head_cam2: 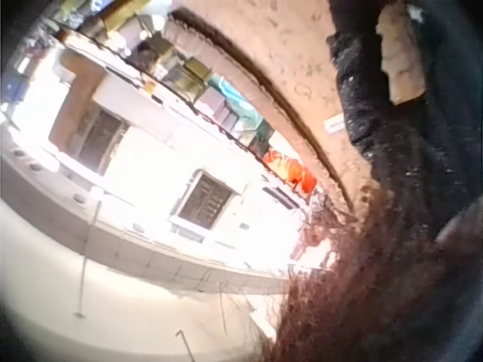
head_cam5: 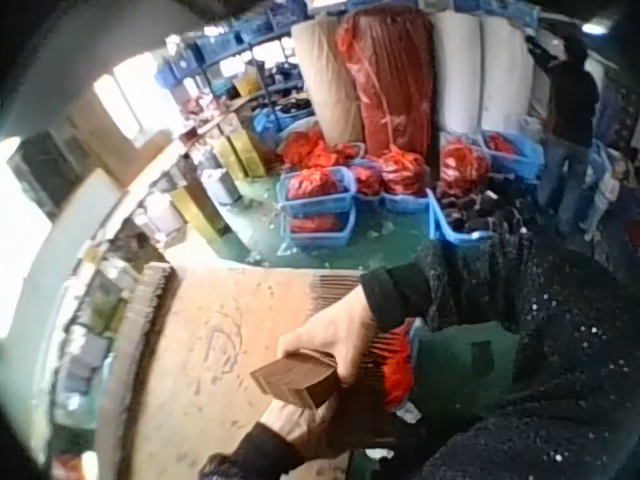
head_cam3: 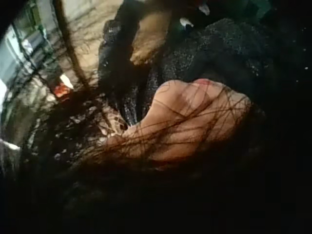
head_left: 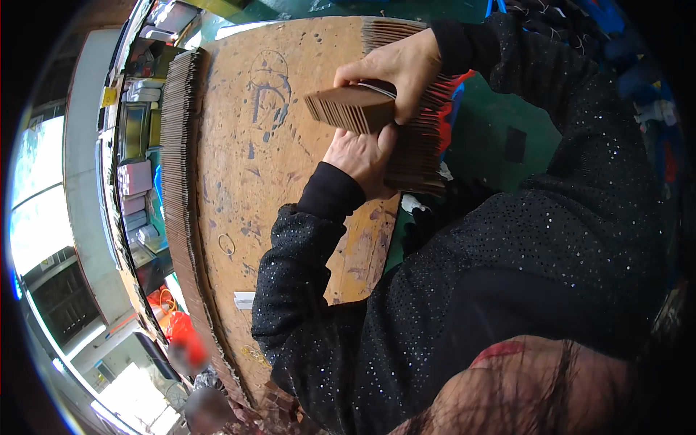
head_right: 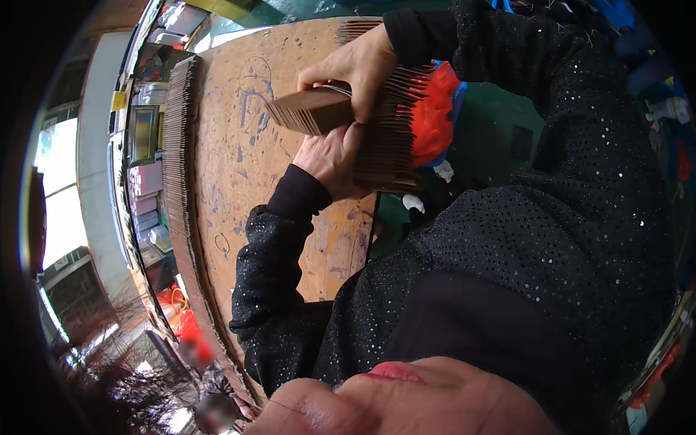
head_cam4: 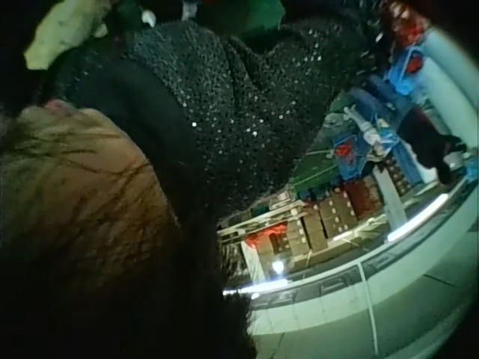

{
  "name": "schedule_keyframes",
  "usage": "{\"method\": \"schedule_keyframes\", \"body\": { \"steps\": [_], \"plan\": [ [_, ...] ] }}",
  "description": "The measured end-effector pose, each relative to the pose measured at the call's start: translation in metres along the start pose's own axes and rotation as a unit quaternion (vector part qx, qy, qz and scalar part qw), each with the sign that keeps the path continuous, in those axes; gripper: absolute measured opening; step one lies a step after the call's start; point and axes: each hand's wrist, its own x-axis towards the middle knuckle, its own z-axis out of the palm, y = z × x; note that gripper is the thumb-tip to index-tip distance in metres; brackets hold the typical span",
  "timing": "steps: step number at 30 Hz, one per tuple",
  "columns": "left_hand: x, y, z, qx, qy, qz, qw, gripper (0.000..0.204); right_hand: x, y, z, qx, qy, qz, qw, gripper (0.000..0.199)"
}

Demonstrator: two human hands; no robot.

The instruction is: Sorting and stacking small cardboard components on a workbench

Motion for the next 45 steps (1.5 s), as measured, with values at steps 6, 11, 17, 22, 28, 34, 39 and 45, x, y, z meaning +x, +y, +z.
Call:
{"method": "schedule_keyframes", "body": {
  "steps": [6, 11, 17, 22, 28, 34, 39, 45],
  "plan": [
    [-0.003, -0.002, -0.004, 0.039, 0.055, -0.019, 0.998, 0.081, 0.038, -0.044, -0.037, 0.164, 0.204, 0.058, 0.964, 0.049],
    [0.006, 0.001, 0.000, 0.034, 0.090, 0.014, 0.995, 0.078, 0.100, 0.012, -0.023, -0.341, 0.207, 0.014, 0.917, 0.080],
    [-0.002, 0.004, -0.001, 0.058, 0.086, -0.013, 0.994, 0.076, 0.093, 0.028, 0.003, -0.379, 0.325, -0.137, 0.855, 0.071],
    [0.004, 0.004, -0.003, 0.050, 0.089, 0.024, 0.994, 0.076, -0.020, 0.012, 0.039, -0.312, 0.306, 0.015, 0.900, 0.018],
    [-0.004, -0.004, -0.003, 0.055, 0.072, -0.008, 0.996, 0.084, -0.014, 0.033, 0.067, -0.281, 0.365, 0.036, 0.887, 0.013],
    [0.009, 0.003, 0.005, 0.054, 0.052, 0.025, 0.997, 0.087, -0.032, 0.036, 0.078, -0.280, 0.390, 0.078, 0.874, 0.011],
    [0.004, 0.000, -0.003, 0.056, 0.053, 0.034, 0.996, 0.086, -0.027, 0.030, 0.074, -0.267, 0.381, 0.062, 0.883, 0.010],
    [0.013, -0.003, -0.004, 0.070, 0.021, 0.057, 0.996, 0.085, -0.034, 0.037, 0.077, -0.256, 0.393, 0.051, 0.882, 0.009]
  ]
}}
